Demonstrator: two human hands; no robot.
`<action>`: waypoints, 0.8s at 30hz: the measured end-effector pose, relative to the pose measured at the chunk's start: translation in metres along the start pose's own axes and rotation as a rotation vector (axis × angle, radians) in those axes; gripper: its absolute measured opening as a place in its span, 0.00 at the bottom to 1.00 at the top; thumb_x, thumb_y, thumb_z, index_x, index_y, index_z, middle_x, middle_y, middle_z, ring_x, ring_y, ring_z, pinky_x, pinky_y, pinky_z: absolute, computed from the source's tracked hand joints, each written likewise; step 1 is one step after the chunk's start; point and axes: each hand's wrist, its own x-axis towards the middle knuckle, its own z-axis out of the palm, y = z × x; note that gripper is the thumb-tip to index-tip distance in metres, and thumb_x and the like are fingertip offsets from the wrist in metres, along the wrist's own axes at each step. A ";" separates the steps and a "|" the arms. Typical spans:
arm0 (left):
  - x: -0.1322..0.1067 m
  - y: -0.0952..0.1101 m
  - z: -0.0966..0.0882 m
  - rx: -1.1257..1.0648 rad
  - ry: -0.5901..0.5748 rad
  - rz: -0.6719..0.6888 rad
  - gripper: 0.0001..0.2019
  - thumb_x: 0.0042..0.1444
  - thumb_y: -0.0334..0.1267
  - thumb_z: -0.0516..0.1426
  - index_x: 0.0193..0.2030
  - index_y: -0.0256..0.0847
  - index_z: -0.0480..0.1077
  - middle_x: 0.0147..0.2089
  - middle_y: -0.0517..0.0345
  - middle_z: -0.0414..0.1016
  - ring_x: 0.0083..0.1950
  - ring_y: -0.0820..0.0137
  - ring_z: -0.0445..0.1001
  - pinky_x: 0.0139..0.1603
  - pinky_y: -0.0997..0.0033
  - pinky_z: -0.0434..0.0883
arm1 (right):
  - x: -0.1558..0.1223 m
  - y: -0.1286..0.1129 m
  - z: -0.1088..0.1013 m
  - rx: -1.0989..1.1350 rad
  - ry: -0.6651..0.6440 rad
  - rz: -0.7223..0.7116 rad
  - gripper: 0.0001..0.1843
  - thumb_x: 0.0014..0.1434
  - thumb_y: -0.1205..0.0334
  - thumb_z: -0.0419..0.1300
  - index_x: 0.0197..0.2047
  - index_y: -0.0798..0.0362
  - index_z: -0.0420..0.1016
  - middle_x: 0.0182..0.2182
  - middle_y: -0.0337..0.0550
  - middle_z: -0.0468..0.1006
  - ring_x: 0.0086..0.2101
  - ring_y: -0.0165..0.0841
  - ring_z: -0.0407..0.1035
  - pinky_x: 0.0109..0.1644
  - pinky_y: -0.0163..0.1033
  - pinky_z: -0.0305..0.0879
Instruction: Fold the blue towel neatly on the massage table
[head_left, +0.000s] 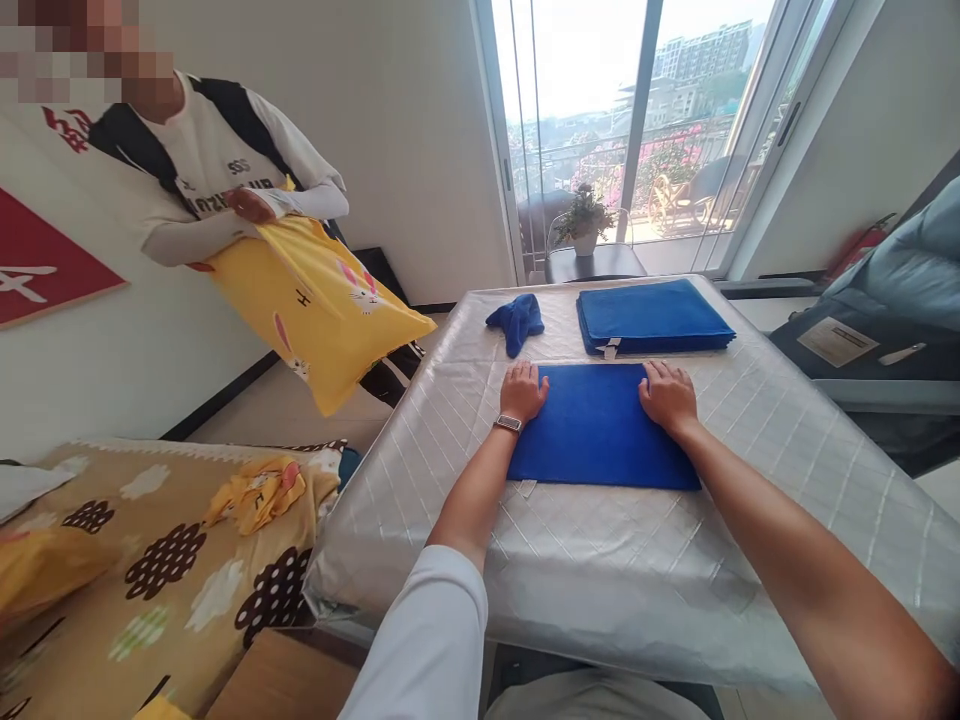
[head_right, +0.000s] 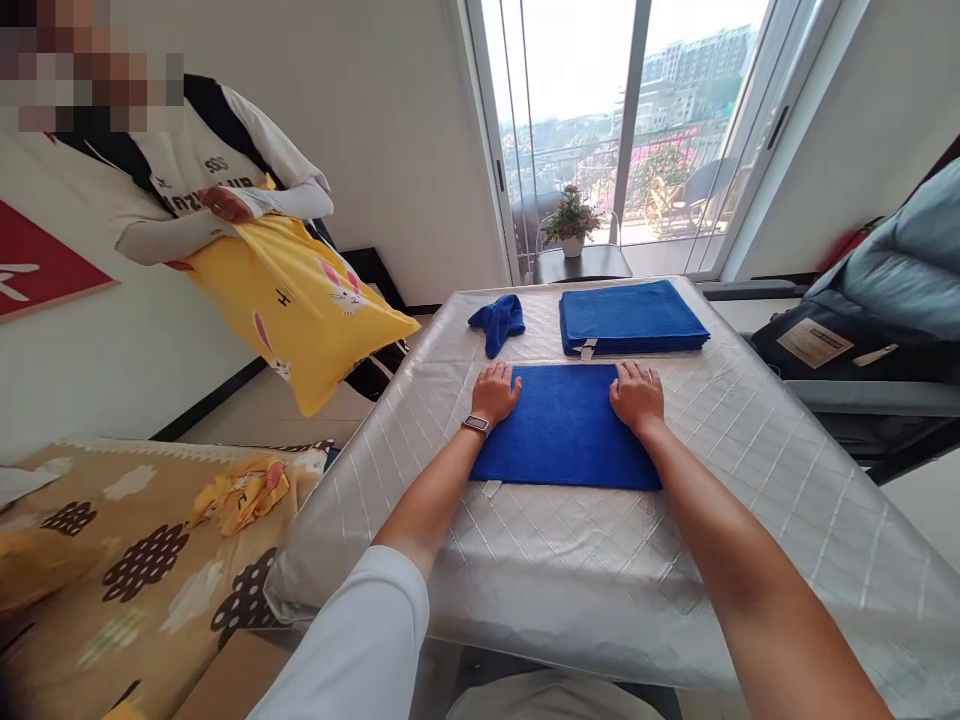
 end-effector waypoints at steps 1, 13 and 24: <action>-0.002 0.001 -0.003 -0.006 -0.002 0.029 0.27 0.71 0.44 0.41 0.69 0.31 0.62 0.70 0.38 0.63 0.73 0.53 0.56 0.73 0.48 0.50 | -0.007 -0.002 -0.004 -0.012 0.013 -0.034 0.31 0.68 0.61 0.41 0.72 0.59 0.59 0.70 0.51 0.61 0.69 0.45 0.49 0.73 0.55 0.37; -0.015 0.013 -0.032 0.009 0.030 0.231 0.22 0.69 0.35 0.44 0.65 0.33 0.66 0.65 0.37 0.67 0.69 0.50 0.60 0.70 0.46 0.53 | -0.067 -0.003 -0.006 -0.056 -0.245 -0.034 0.37 0.71 0.48 0.36 0.75 0.60 0.52 0.73 0.49 0.52 0.71 0.43 0.47 0.73 0.51 0.45; -0.055 0.105 -0.028 -0.087 0.078 0.448 0.25 0.72 0.49 0.45 0.66 0.36 0.66 0.68 0.44 0.67 0.71 0.59 0.61 0.70 0.55 0.57 | -0.063 -0.003 -0.005 -0.076 -0.317 -0.035 0.39 0.72 0.47 0.34 0.76 0.62 0.46 0.75 0.51 0.45 0.72 0.43 0.41 0.74 0.53 0.43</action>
